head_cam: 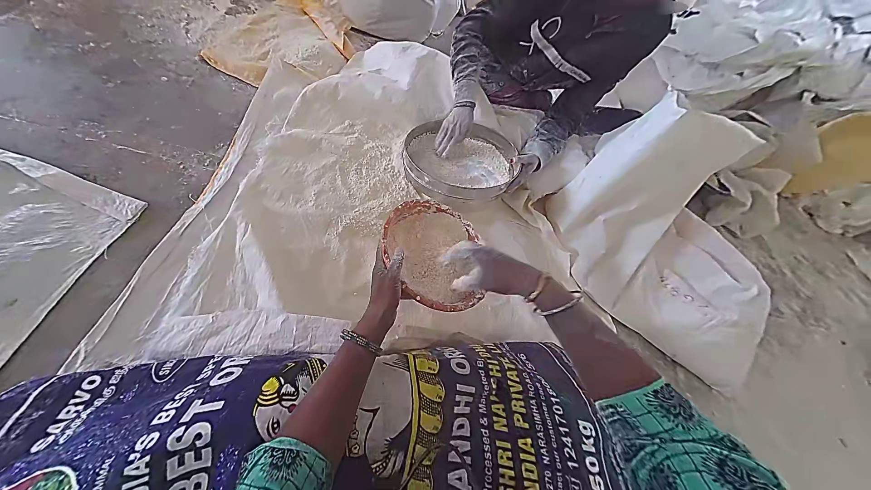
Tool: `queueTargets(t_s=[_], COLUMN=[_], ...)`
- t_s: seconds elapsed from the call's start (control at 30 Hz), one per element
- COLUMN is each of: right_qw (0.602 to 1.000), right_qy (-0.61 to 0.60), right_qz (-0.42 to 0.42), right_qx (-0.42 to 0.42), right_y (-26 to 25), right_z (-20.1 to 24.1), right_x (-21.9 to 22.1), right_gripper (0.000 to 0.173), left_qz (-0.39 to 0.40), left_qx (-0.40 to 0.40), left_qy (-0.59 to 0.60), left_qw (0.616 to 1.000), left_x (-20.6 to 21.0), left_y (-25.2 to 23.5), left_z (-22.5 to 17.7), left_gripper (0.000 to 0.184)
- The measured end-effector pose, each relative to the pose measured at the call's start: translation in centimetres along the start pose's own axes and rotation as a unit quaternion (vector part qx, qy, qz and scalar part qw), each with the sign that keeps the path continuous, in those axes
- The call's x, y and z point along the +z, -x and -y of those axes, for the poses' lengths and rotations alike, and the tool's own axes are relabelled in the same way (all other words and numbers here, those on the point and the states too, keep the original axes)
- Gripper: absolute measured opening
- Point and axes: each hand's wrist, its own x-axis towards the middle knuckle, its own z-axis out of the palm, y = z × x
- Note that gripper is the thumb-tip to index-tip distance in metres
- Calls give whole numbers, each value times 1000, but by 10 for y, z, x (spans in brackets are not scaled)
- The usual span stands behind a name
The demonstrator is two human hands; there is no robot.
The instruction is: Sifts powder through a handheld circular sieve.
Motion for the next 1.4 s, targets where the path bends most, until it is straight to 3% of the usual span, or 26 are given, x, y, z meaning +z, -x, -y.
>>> queueTargets(t_s=[0.1, 0.17, 0.23, 0.33, 0.47, 0.53, 0.6, 0.67, 0.73, 0.8, 0.9, 1.03, 1.07, 1.17, 1.2, 1.3, 1.33, 1.4], right_qw=[998, 994, 967, 939, 809, 753, 706, 685, 701, 715, 666, 701, 705, 675, 671, 714, 724, 723], right_qy=[42, -9, -43, -67, -227, -383, -527, -575, -571, -551, -582, -555, -537, -543, -555, -548, -546, -536], right_qz=[18, -105, -250, -337, -533, -523, -465, -432, -415, -418, -442, -428, -442, -467, -459, -421, -411, -421], right_qx=[46, 3, -32, -12, 103, 111, 93, 117, 101, 98, 149, 133, 135, 178, 175, 110, 94, 115], right_y=[-4, 7, 17, 26, 43, 39, 25, 28, 26, 28, 33, 17, 18, 22, 22, 12, 9, 9], right_z=[17, 15, 2, -28, -62, -82, -85, -66, -65, -79, -95, -73, -75, -93, -89, -61, -57, -68], right_x=[18, 21, 31, 65, 111, 127, 129, 129, 128, 132, 137, 139, 139, 135, 134, 143, 145, 147], right_gripper=[45, 35, 28, 26, 44, 55, 51, 54, 58, 53, 39, 55, 55, 43, 45, 70, 73, 60], left_qz=[20, 12, -16, 1, 0, 1, 22, 0, -41, 7, 112, -20, -7, 145, 141, -51, -56, 5], left_qx=[-33, -32, -33, -20, -31, -25, -22, -27, -8, -21, -83, -47, -38, -50, -48, -31, -26, -38], left_qy=[-1, -3, 14, -20, -23, -56, -83, -92, -52, -43, -46, 5, 5, 16, 16, 8, 9, -17], left_qw=[999, 999, 999, 1000, 999, 998, 996, 995, 998, 999, 989, 999, 999, 988, 989, 998, 998, 999], left_x=[2, -3, -6, 0, -5, -4, -3, -7, -10, -6, 8, -10, -9, -5, -7, -11, -13, -10], left_y=[6, 7, 2, 0, 5, 4, 0, -3, -11, 2, 18, -1, 2, 10, 8, -7, -6, 1], left_z=[3, 3, 1, 5, 12, 13, 15, 28, 34, 38, 35, 31, 33, 27, 24, 17, 18, 21], left_gripper=[59, 58, 58, 62, 60, 58, 58, 50, 41, 49, 58, 42, 44, 55, 53, 40, 42, 47])
